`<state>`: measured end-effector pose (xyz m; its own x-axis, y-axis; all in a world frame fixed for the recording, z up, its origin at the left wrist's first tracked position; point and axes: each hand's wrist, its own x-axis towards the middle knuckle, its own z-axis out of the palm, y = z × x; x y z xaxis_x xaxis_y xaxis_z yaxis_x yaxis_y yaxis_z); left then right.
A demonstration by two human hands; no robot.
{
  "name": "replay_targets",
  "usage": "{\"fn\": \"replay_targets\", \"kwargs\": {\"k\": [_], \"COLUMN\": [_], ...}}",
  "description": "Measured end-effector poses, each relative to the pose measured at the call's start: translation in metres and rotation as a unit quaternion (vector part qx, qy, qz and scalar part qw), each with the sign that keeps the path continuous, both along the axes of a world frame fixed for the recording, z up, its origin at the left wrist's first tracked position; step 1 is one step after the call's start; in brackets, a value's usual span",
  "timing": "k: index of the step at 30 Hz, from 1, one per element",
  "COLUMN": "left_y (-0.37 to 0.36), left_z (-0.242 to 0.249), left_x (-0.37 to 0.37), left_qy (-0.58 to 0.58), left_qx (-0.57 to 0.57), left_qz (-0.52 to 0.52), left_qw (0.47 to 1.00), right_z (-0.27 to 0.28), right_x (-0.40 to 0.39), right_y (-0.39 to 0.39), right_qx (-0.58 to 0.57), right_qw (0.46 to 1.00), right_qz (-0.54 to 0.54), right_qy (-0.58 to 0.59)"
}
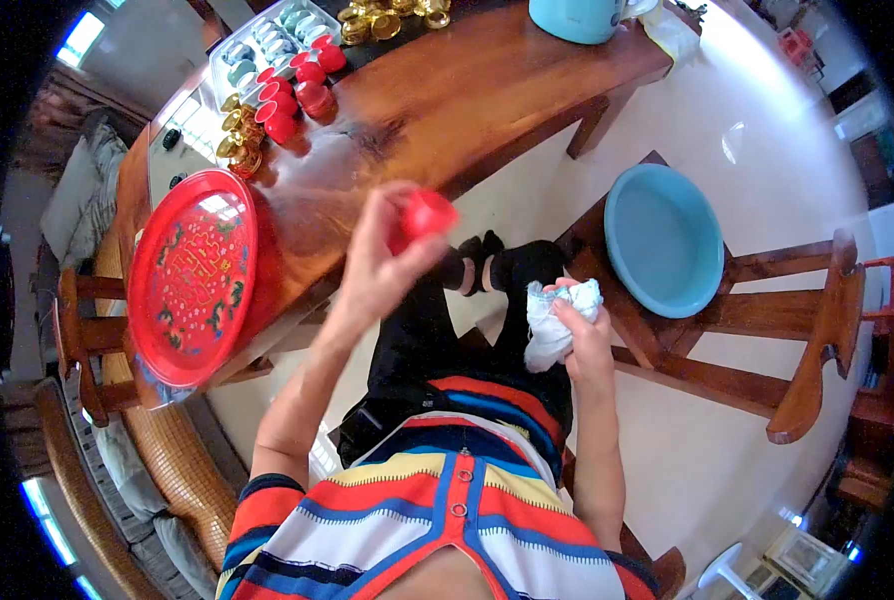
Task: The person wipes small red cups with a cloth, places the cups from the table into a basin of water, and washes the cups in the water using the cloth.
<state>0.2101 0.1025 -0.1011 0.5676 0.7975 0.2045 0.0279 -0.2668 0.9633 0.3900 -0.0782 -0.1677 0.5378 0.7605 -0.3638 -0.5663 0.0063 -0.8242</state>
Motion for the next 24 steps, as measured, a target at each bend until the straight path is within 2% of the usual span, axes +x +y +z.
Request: {"fn": "replay_targets", "kwargs": {"k": [2, 4, 5, 9, 11, 13, 15, 16, 17, 19, 20, 23, 24], "left_y": [0.024, 0.055, 0.066, 0.069, 0.06, 0.054, 0.054, 0.051, 0.048, 0.053, 0.058, 0.048, 0.06], "left_z": [0.029, 0.031, 0.027, 0.018, 0.004, -0.015, -0.023, -0.017, -0.011, -0.016, -0.022, -0.004, -0.018], "left_x": [-0.001, 0.002, 0.003, 0.01, 0.021, 0.031, 0.043, 0.051, 0.06, 0.078, 0.088, 0.114, 0.119], "left_qy": [0.025, 0.04, 0.056, 0.066, 0.064, 0.047, 0.059, 0.059, 0.076, 0.098, 0.072, 0.101, 0.082], "left_qx": [0.074, 0.12, 0.091, 0.083, 0.068, -0.003, 0.071, 0.077, 0.006, 0.086, 0.071, 0.018, 0.074], "left_qz": [0.079, 0.137, 0.143, 0.118, 0.081, 0.045, 0.046, 0.044, 0.043, 0.046, 0.031, 0.04, 0.03], "left_qw": [0.994, 0.982, 0.984, 0.987, 0.992, 0.998, 0.995, 0.994, 0.996, 0.99, 0.994, 0.994, 0.993], "right_z": [-0.002, -0.006, -0.008, -0.031, -0.048, -0.062, -0.092, -0.101, -0.107, -0.119, -0.122, -0.135, -0.139], "right_x": [-0.002, -0.003, -0.003, 0.011, 0.03, 0.044, 0.066, 0.074, 0.08, 0.092, 0.099, 0.114, 0.119], "right_y": [-0.002, -0.004, -0.004, -0.015, -0.018, -0.018, -0.025, -0.027, -0.028, -0.036, -0.041, -0.048, -0.05], "right_qx": [0.001, 0.007, 0.011, 0.02, 0.044, 0.042, 0.054, 0.044, 0.035, 0.05, 0.058, 0.07, 0.069], "right_qw": [1.0, 1.0, 1.0, 0.999, 0.986, 0.976, 0.963, 0.956, 0.947, 0.937, 0.932, 0.918, 0.914], "right_qz": [0.004, 0.001, -0.002, -0.04, -0.063, -0.133, -0.147, -0.183, -0.216, -0.227, -0.221, -0.274, -0.294], "right_qy": [0.017, 0.018, 0.021, 0.027, 0.145, 0.169, 0.218, 0.227, 0.236, 0.26, 0.28, 0.278, 0.269]}}
